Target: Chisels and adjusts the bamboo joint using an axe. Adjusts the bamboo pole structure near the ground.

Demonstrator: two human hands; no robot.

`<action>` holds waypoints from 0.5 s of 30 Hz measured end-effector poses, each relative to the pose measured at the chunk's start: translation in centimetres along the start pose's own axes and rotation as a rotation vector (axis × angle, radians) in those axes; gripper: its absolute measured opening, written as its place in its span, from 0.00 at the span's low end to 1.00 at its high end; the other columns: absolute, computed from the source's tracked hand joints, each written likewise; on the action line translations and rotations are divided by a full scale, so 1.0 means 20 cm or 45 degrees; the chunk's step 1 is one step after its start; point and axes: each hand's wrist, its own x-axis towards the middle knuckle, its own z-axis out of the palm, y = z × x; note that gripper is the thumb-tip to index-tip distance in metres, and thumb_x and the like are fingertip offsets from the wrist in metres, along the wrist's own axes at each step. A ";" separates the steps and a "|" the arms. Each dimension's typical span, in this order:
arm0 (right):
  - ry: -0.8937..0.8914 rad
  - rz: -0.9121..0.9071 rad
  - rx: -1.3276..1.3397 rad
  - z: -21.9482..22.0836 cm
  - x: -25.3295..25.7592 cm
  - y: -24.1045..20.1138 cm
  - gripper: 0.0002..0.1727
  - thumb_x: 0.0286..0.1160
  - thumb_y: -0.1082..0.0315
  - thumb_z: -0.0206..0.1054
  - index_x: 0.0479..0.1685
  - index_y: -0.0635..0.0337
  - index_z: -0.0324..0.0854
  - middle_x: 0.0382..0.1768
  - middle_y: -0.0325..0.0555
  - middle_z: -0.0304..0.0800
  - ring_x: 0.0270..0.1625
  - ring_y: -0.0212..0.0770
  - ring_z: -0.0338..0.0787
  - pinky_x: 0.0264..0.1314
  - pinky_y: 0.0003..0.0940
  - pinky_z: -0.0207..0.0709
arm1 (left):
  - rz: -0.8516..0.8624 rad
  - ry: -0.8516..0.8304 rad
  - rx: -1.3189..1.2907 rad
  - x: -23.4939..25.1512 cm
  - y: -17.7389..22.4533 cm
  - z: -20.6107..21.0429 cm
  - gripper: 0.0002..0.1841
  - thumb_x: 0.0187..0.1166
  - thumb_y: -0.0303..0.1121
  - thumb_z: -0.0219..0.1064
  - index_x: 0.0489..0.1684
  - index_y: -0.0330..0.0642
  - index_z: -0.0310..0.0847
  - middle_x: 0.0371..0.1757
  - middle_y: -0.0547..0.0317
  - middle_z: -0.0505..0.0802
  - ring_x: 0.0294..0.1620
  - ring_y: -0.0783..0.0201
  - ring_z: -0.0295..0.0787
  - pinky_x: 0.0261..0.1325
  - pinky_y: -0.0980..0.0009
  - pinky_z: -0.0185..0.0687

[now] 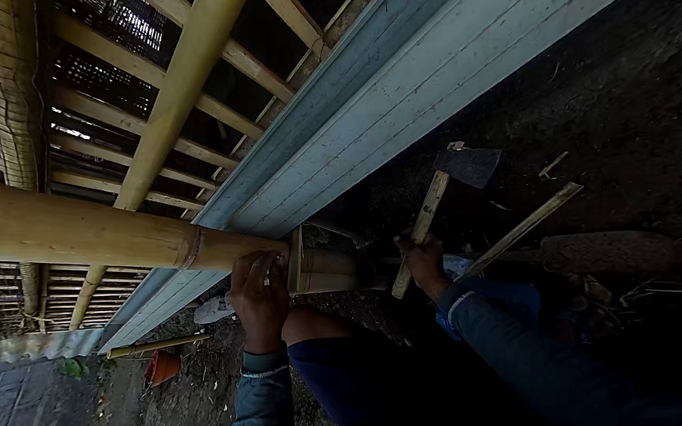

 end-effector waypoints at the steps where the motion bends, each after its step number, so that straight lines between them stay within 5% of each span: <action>1: -0.052 -0.051 -0.057 -0.01 -0.06 -0.01 0.15 0.72 0.69 0.75 0.52 0.66 0.81 0.32 0.45 0.86 0.26 0.35 0.83 0.30 0.33 0.81 | 0.057 -0.003 -0.031 0.02 0.01 -0.01 0.09 0.77 0.33 0.70 0.39 0.38 0.95 0.44 0.48 0.93 0.48 0.62 0.89 0.52 0.73 0.84; 6: -0.291 -0.165 -0.309 -0.03 -0.24 -0.15 0.21 0.79 0.62 0.70 0.63 0.68 0.79 0.36 0.50 0.89 0.30 0.41 0.89 0.36 0.41 0.88 | -0.034 -0.332 -0.251 0.12 -0.01 -0.06 0.08 0.79 0.30 0.70 0.46 0.37 0.92 0.43 0.53 0.97 0.42 0.65 0.95 0.49 0.62 0.93; 9: -0.334 -0.228 -0.258 -0.01 -0.35 -0.19 0.20 0.77 0.61 0.70 0.60 0.67 0.80 0.32 0.47 0.88 0.26 0.40 0.87 0.32 0.41 0.87 | -0.226 -0.569 -0.264 0.22 0.00 -0.08 0.09 0.81 0.31 0.70 0.52 0.39 0.92 0.45 0.53 0.97 0.43 0.59 0.96 0.53 0.51 0.92; 15: -0.355 -0.305 -0.077 -0.01 -0.54 -0.20 0.14 0.74 0.63 0.71 0.51 0.62 0.82 0.22 0.38 0.85 0.16 0.33 0.82 0.20 0.32 0.82 | -0.418 -0.795 -0.259 0.28 0.01 -0.02 0.08 0.81 0.29 0.69 0.51 0.39 0.90 0.39 0.52 0.96 0.36 0.57 0.96 0.48 0.49 0.93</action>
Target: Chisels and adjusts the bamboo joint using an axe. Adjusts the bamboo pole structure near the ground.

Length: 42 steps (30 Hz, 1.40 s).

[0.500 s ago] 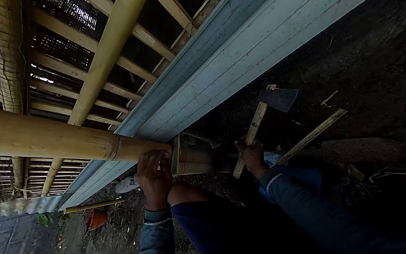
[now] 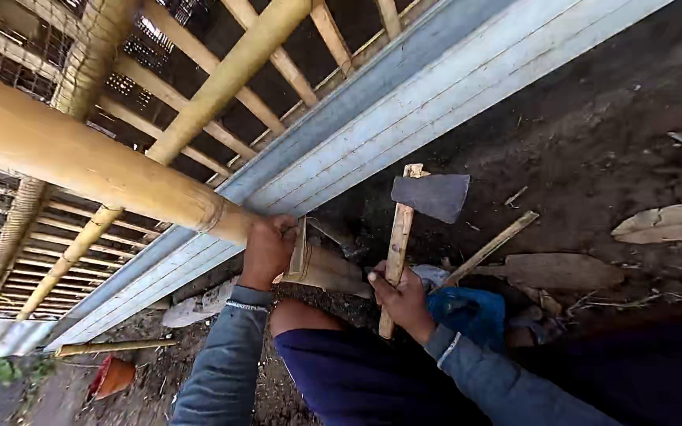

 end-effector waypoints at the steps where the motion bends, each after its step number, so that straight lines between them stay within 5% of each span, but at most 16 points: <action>1: -0.011 -0.043 -0.025 0.00 -0.01 -0.01 0.14 0.73 0.62 0.71 0.51 0.61 0.82 0.22 0.37 0.86 0.17 0.32 0.82 0.21 0.32 0.82 | -0.043 -0.001 0.004 -0.01 0.00 0.01 0.08 0.82 0.29 0.69 0.51 0.39 0.90 0.39 0.52 0.96 0.36 0.57 0.96 0.49 0.49 0.93; 7: -0.150 -0.231 -0.174 0.02 -0.02 0.01 0.15 0.73 0.60 0.71 0.51 0.62 0.84 0.30 0.38 0.89 0.25 0.30 0.86 0.30 0.31 0.85 | -0.045 0.194 0.049 -0.10 -0.04 0.08 0.09 0.82 0.32 0.69 0.51 0.41 0.92 0.39 0.52 0.97 0.38 0.55 0.96 0.51 0.46 0.91; 12: -0.251 -0.069 -0.208 0.06 -0.06 0.03 0.16 0.72 0.61 0.70 0.53 0.62 0.84 0.30 0.38 0.87 0.26 0.29 0.83 0.33 0.30 0.82 | 0.003 0.477 -0.035 -0.20 -0.08 0.15 0.08 0.79 0.32 0.69 0.47 0.40 0.92 0.39 0.54 0.97 0.38 0.61 0.95 0.49 0.52 0.90; 16: -0.307 0.064 -0.281 0.09 -0.06 0.02 0.16 0.70 0.62 0.70 0.53 0.59 0.84 0.28 0.38 0.85 0.25 0.30 0.82 0.31 0.31 0.79 | 0.107 0.663 -0.034 -0.24 -0.13 0.22 0.09 0.80 0.32 0.68 0.46 0.38 0.91 0.34 0.58 0.96 0.27 0.71 0.89 0.37 0.69 0.87; 24: -0.478 0.333 -0.387 0.12 -0.05 0.04 0.15 0.74 0.61 0.70 0.54 0.58 0.83 0.31 0.43 0.85 0.28 0.38 0.84 0.35 0.40 0.81 | 0.239 0.823 -0.081 -0.24 -0.16 0.32 0.10 0.80 0.29 0.65 0.47 0.34 0.91 0.39 0.52 0.94 0.34 0.71 0.91 0.40 0.75 0.89; 31: -0.675 0.569 -0.334 0.13 -0.06 0.05 0.11 0.76 0.62 0.70 0.50 0.57 0.82 0.30 0.44 0.82 0.22 0.39 0.80 0.27 0.39 0.78 | 0.201 0.914 -0.219 -0.26 -0.17 0.33 0.11 0.81 0.29 0.65 0.48 0.31 0.89 0.40 0.53 0.94 0.36 0.74 0.91 0.45 0.77 0.89; 42: -0.710 0.544 -0.334 0.14 -0.07 0.04 0.13 0.74 0.62 0.70 0.52 0.57 0.81 0.30 0.44 0.82 0.22 0.39 0.80 0.28 0.39 0.78 | 0.103 0.746 -0.227 -0.21 -0.14 0.29 0.07 0.80 0.29 0.68 0.45 0.37 0.91 0.37 0.60 0.97 0.35 0.77 0.93 0.44 0.77 0.90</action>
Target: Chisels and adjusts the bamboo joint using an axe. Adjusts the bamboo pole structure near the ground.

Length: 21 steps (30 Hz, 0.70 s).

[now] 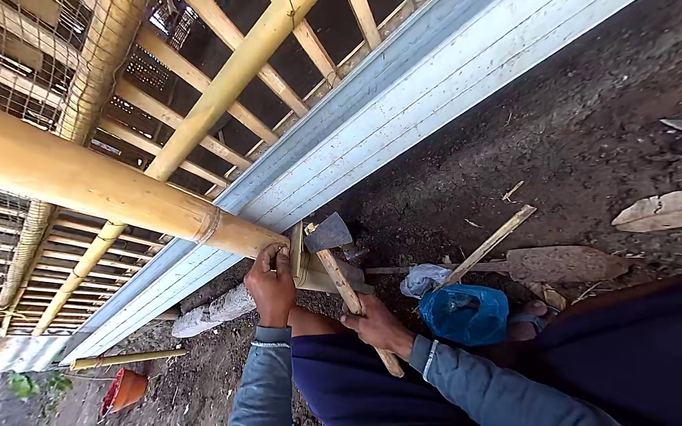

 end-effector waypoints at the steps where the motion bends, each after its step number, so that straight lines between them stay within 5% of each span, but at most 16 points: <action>1: 0.007 -0.002 -0.001 0.00 0.00 0.00 0.13 0.74 0.62 0.70 0.53 0.57 0.81 0.31 0.45 0.83 0.23 0.40 0.81 0.29 0.40 0.79 | -0.013 -0.032 0.042 0.01 0.00 0.00 0.07 0.80 0.29 0.69 0.46 0.37 0.92 0.37 0.59 0.97 0.35 0.75 0.93 0.45 0.74 0.91; 8: 0.069 -0.065 -0.085 -0.01 0.00 0.00 0.15 0.72 0.60 0.71 0.53 0.57 0.83 0.34 0.46 0.85 0.32 0.42 0.86 0.38 0.46 0.82 | -0.080 -0.215 0.366 0.10 0.06 0.00 0.09 0.82 0.33 0.67 0.48 0.43 0.94 0.38 0.56 0.98 0.37 0.62 0.96 0.49 0.54 0.90; 12: 0.083 -0.114 -0.204 -0.02 -0.01 -0.01 0.19 0.73 0.58 0.69 0.59 0.56 0.83 0.39 0.48 0.88 0.43 0.45 0.89 0.50 0.50 0.83 | -0.146 -0.305 0.502 0.12 0.12 -0.01 0.09 0.83 0.36 0.68 0.49 0.48 0.96 0.44 0.56 0.99 0.47 0.54 0.96 0.57 0.42 0.85; 21: 0.117 -0.125 -0.183 -0.04 0.00 -0.02 0.19 0.73 0.59 0.69 0.60 0.57 0.82 0.39 0.48 0.89 0.43 0.45 0.90 0.50 0.50 0.83 | -0.213 -0.290 0.488 0.11 0.12 0.01 0.09 0.83 0.35 0.68 0.49 0.47 0.94 0.43 0.57 0.99 0.46 0.58 0.96 0.56 0.46 0.86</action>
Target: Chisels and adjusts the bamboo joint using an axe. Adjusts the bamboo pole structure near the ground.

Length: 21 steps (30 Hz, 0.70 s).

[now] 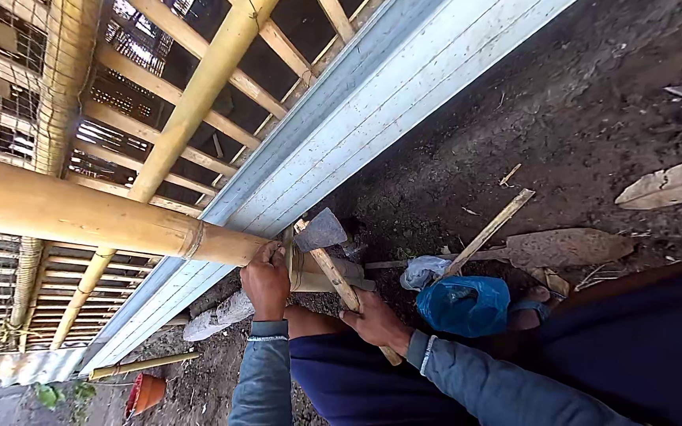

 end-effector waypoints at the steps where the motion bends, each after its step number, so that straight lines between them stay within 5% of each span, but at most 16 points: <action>1: 0.005 0.005 0.008 0.00 0.00 0.00 0.19 0.73 0.59 0.69 0.60 0.58 0.82 0.39 0.49 0.89 0.43 0.45 0.90 0.50 0.50 0.83 | 0.002 0.013 -0.003 -0.01 0.00 0.01 0.09 0.83 0.35 0.68 0.50 0.47 0.94 0.43 0.57 0.99 0.45 0.58 0.97 0.55 0.46 0.86; 5: 0.040 0.024 0.044 -0.01 0.02 0.02 0.17 0.73 0.61 0.69 0.57 0.58 0.83 0.38 0.48 0.88 0.42 0.45 0.89 0.49 0.49 0.82 | 0.337 0.154 0.027 -0.05 0.01 0.06 0.11 0.81 0.33 0.66 0.48 0.42 0.95 0.41 0.51 0.98 0.39 0.52 0.96 0.45 0.45 0.88; 11: 0.123 0.076 0.175 -0.02 0.04 0.05 0.15 0.73 0.62 0.70 0.53 0.59 0.83 0.35 0.46 0.86 0.37 0.42 0.87 0.44 0.46 0.82 | 0.895 0.058 0.589 0.06 0.05 0.14 0.06 0.73 0.30 0.69 0.35 0.43 0.95 0.41 0.51 0.96 0.48 0.46 0.92 0.48 0.48 0.82; 15: 0.172 0.090 0.246 -0.03 0.06 0.06 0.13 0.71 0.63 0.70 0.50 0.58 0.82 0.32 0.44 0.84 0.32 0.40 0.85 0.39 0.44 0.81 | 0.885 -0.080 0.932 0.12 0.09 0.14 0.06 0.71 0.27 0.69 0.26 0.39 0.91 0.43 0.50 0.93 0.51 0.47 0.89 0.50 0.47 0.77; 21: 0.149 0.102 0.226 -0.04 0.06 0.05 0.15 0.72 0.62 0.69 0.53 0.59 0.82 0.34 0.47 0.86 0.37 0.44 0.87 0.43 0.47 0.81 | 0.705 -0.296 1.048 0.15 0.13 0.09 0.08 0.75 0.31 0.67 0.34 0.38 0.92 0.54 0.48 0.92 0.62 0.45 0.85 0.61 0.44 0.73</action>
